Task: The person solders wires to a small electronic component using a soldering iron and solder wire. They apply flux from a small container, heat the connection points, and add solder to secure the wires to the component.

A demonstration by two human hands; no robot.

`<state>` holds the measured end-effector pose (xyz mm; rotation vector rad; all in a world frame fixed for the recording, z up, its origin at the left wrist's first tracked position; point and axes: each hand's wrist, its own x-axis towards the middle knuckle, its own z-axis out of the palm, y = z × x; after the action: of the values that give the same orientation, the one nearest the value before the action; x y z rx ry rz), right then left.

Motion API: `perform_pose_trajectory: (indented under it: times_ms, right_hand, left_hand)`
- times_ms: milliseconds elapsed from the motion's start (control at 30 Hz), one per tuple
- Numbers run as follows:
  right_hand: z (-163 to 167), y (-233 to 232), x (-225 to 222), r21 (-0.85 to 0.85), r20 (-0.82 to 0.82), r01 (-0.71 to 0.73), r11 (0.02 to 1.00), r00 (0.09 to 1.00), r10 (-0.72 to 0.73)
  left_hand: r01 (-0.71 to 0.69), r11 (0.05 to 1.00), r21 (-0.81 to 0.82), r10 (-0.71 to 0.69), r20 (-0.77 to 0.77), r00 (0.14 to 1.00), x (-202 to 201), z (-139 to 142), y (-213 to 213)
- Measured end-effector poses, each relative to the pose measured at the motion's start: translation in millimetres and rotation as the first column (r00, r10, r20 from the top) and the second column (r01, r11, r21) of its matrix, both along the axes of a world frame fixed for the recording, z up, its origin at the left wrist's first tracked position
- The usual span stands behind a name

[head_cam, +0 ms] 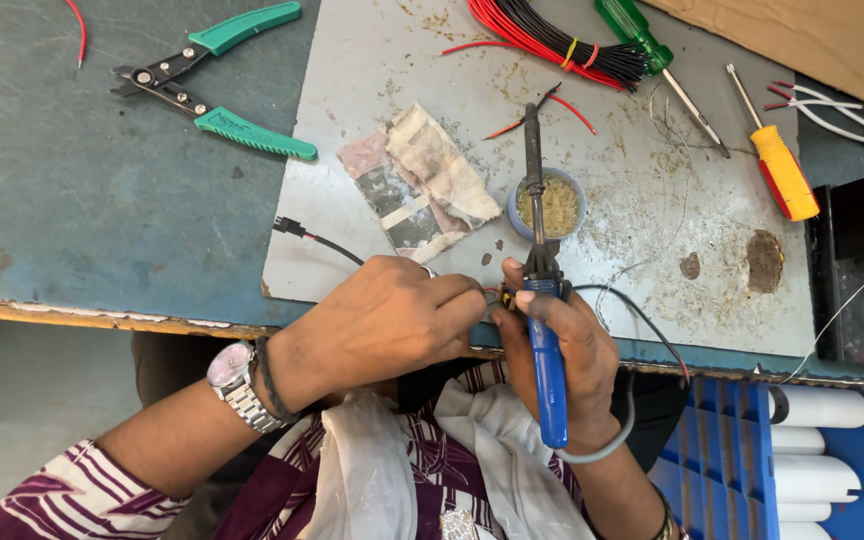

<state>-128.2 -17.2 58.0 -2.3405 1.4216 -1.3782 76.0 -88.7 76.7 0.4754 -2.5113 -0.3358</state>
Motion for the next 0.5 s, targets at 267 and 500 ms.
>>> perform_pose_trajectory:
  times_ms: [267, 500]
  right_hand:
    - [1.5, 1.8, 1.7, 0.012, 0.005, 0.007, 1.000, 1.000, -0.007]
    - [2.0, -0.1, -0.5, 0.031, -0.012, 0.022, 0.999, 1.000, -0.021]
  left_hand:
    - [-0.034, 0.988, 0.154, 0.050, -0.101, 0.994, -0.8, -3.2, 0.9]
    - [-0.024, 0.985, 0.172, 0.043, -0.107, 0.993, -1.8, -2.9, 0.2]
